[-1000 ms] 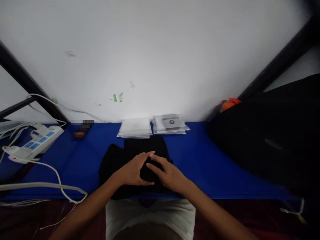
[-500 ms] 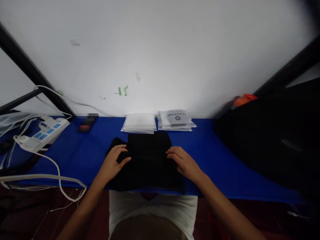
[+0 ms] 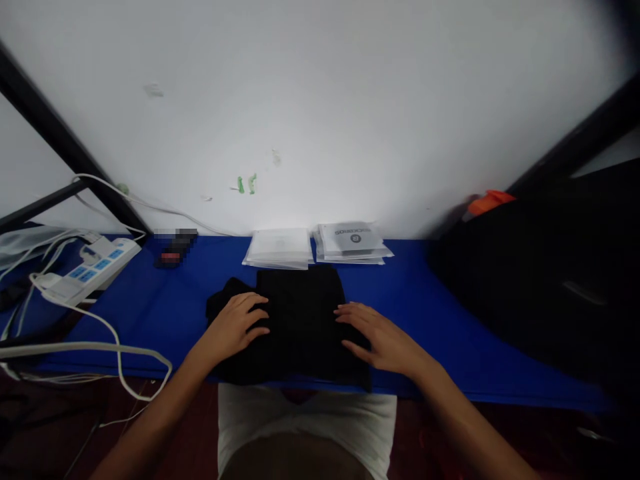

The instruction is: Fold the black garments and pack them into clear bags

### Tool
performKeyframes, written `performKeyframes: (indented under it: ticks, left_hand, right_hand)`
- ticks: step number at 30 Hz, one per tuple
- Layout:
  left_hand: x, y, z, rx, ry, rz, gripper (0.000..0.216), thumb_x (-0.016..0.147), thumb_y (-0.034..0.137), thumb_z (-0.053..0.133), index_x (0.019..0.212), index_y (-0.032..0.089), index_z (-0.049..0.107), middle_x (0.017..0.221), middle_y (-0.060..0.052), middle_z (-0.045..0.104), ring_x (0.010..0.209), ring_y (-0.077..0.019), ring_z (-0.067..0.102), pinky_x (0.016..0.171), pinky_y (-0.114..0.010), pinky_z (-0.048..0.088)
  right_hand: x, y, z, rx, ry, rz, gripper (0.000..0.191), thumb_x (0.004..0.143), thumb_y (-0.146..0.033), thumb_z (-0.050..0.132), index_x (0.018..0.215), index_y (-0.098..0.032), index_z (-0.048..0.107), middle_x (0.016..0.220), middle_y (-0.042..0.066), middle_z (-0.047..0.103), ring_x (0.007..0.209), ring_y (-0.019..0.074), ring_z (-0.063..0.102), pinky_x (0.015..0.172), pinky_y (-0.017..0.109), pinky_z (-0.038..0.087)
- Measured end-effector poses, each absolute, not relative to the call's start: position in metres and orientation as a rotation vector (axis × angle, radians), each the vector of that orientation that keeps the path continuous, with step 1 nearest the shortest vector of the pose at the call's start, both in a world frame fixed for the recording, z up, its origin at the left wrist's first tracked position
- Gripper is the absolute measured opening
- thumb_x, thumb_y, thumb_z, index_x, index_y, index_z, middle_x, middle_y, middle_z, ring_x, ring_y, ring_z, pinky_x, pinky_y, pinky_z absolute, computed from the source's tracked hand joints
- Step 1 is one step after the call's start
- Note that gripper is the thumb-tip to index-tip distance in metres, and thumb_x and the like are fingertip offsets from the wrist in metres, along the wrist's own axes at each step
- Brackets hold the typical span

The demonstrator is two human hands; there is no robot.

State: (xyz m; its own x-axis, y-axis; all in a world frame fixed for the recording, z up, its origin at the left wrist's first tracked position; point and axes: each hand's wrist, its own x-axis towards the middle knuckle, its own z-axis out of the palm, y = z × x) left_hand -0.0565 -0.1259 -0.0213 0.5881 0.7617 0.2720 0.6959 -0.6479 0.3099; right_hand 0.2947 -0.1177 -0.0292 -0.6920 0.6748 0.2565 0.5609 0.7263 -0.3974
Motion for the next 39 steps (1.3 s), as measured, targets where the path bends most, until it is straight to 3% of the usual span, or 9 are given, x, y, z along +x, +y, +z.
performKeyframes:
  ticks: [3, 8, 13, 17, 21, 24, 29, 35, 39]
  left_hand:
    - [-0.060, -0.109, -0.017, 2.550, 1.205, 0.631, 0.013, 0.092, 0.034, 0.059, 0.092, 0.023, 0.067, 0.124, -0.006, 0.062, 0.116, -0.0238, 0.056, 0.100, -0.042, 0.044]
    - [-0.049, -0.075, -0.006, 2.546, 1.662, 0.762, 0.020, 0.096, 0.032, 0.051, 0.098, 0.019, 0.065, 0.108, -0.011, 0.067, 0.103, -0.0274, 0.060, 0.090, -0.045, 0.046]
    - [-0.063, -0.081, 0.002, 2.590, 1.757, 0.776, 0.037, 0.093, 0.047, 0.054, 0.114, 0.018, 0.061, 0.114, -0.012, 0.065, 0.107, -0.0298, 0.058, 0.094, -0.047, 0.045]
    - [-0.108, -0.107, -0.007, 2.606, 1.483, 0.621, 0.052, 0.077, 0.057, 0.070, 0.116, 0.023, 0.061, 0.121, -0.010, 0.061, 0.112, -0.0290, 0.057, 0.098, -0.045, 0.046]
    - [-0.133, -0.102, -0.022, 2.536, 1.408, 0.596, 0.022, 0.088, 0.039, 0.059, 0.104, 0.024, 0.066, 0.117, -0.007, 0.064, 0.109, -0.0246, 0.059, 0.096, -0.042, 0.048]
    - [-0.125, -0.083, -0.025, 2.458, 1.593, 0.680, 0.024, 0.095, 0.034, 0.045, 0.092, 0.021, 0.065, 0.099, -0.008, 0.067, 0.094, -0.0228, 0.062, 0.087, -0.039, 0.051]
    - [-0.086, -0.084, -0.028, 2.524, 2.146, 0.844, 0.027, 0.094, 0.032, 0.049, 0.110, 0.014, 0.061, 0.109, -0.018, 0.063, 0.100, -0.0309, 0.058, 0.085, -0.045, 0.046]
    - [-0.060, -0.110, -0.039, 2.629, 1.511, 0.638, 0.026, 0.090, 0.040, 0.060, 0.106, 0.020, 0.061, 0.112, -0.009, 0.063, 0.107, -0.0266, 0.058, 0.093, -0.044, 0.045]
    - [-0.066, -0.116, -0.020, 2.551, 1.432, 0.685, 0.009, 0.092, 0.029, 0.055, 0.089, 0.021, 0.057, 0.111, -0.008, 0.063, 0.108, -0.0248, 0.056, 0.094, -0.044, 0.042]
  right_hand:
    - [0.292, -0.113, -0.026, -0.980, -2.505, 0.442, 0.013, 0.092, -0.023, 0.054, 0.103, -0.019, 0.062, 0.117, 0.012, 0.067, 0.115, 0.0239, 0.060, 0.100, 0.045, 0.049]
    - [0.277, -0.069, -0.021, -1.183, -2.269, 0.297, 0.016, 0.095, -0.026, 0.047, 0.099, -0.020, 0.061, 0.097, 0.009, 0.069, 0.091, 0.0231, 0.066, 0.081, 0.038, 0.055]
    - [0.262, -0.046, -0.026, -1.390, -2.122, -0.111, 0.020, 0.094, -0.023, 0.048, 0.108, -0.016, 0.059, 0.112, 0.017, 0.063, 0.107, 0.0315, 0.060, 0.090, 0.046, 0.052]
    - [0.263, -0.075, -0.029, -1.141, -2.282, -0.022, 0.015, 0.095, -0.023, 0.048, 0.103, -0.018, 0.060, 0.113, 0.015, 0.063, 0.106, 0.0277, 0.060, 0.091, 0.046, 0.053]
    - [0.259, -0.098, -0.027, -1.028, -2.493, 0.166, 0.024, 0.093, -0.030, 0.057, 0.113, -0.017, 0.060, 0.109, 0.013, 0.066, 0.104, 0.0254, 0.062, 0.089, 0.042, 0.053]
    - [0.255, -0.099, -0.029, -1.078, -2.602, 0.169, 0.034, 0.090, -0.037, 0.063, 0.116, -0.015, 0.060, 0.112, 0.014, 0.066, 0.105, 0.0276, 0.062, 0.090, 0.045, 0.053]
    - [0.250, -0.099, -0.042, -1.092, -2.590, 0.055, 0.028, 0.091, -0.035, 0.062, 0.107, -0.012, 0.061, 0.110, 0.017, 0.065, 0.101, 0.0286, 0.062, 0.087, 0.045, 0.054]
    - [0.248, -0.098, -0.052, -1.067, -2.523, -0.051, 0.012, 0.093, -0.028, 0.059, 0.093, -0.016, 0.059, 0.106, 0.013, 0.066, 0.094, 0.0254, 0.064, 0.080, 0.041, 0.054]
    - [0.253, -0.101, -0.036, -0.976, -2.509, -0.176, 0.013, 0.097, -0.024, 0.051, 0.089, -0.017, 0.058, 0.096, 0.011, 0.067, 0.080, 0.0214, 0.062, 0.070, 0.035, 0.053]
